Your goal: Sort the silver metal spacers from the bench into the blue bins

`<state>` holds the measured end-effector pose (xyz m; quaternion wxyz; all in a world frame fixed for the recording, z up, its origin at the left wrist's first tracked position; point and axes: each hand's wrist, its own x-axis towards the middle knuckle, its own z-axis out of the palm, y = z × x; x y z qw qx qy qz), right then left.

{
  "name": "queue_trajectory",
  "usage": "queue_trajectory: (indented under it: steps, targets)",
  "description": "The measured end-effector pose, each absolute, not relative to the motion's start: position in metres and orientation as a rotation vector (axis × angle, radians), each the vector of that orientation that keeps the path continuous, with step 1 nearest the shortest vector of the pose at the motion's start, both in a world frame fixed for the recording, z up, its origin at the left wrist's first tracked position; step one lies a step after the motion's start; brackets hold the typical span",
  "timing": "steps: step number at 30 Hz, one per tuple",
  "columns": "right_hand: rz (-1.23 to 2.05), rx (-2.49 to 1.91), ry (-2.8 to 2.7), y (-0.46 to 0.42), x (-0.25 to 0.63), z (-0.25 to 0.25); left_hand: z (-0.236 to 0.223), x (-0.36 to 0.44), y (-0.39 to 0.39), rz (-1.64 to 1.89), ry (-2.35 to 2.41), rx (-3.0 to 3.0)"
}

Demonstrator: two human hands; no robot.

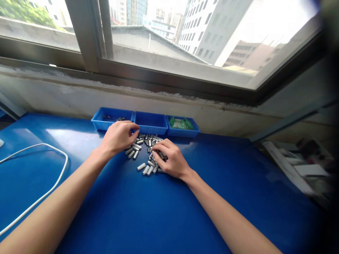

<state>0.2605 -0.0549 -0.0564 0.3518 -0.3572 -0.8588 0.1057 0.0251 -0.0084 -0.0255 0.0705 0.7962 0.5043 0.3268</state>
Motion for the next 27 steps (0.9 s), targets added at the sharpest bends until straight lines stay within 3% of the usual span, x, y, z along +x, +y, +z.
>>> queue_trajectory:
  steps: [6, 27]
  targets:
    - [0.262, -0.929, -2.237, -0.054, 0.261, -0.056, -0.034, 0.03, -0.01, 0.604, 1.458, 2.636]
    - [0.272, -0.923, -2.231, -0.054, 0.26, -0.056, -0.035, 0.03, -0.009, 0.558, 1.437, 2.587]
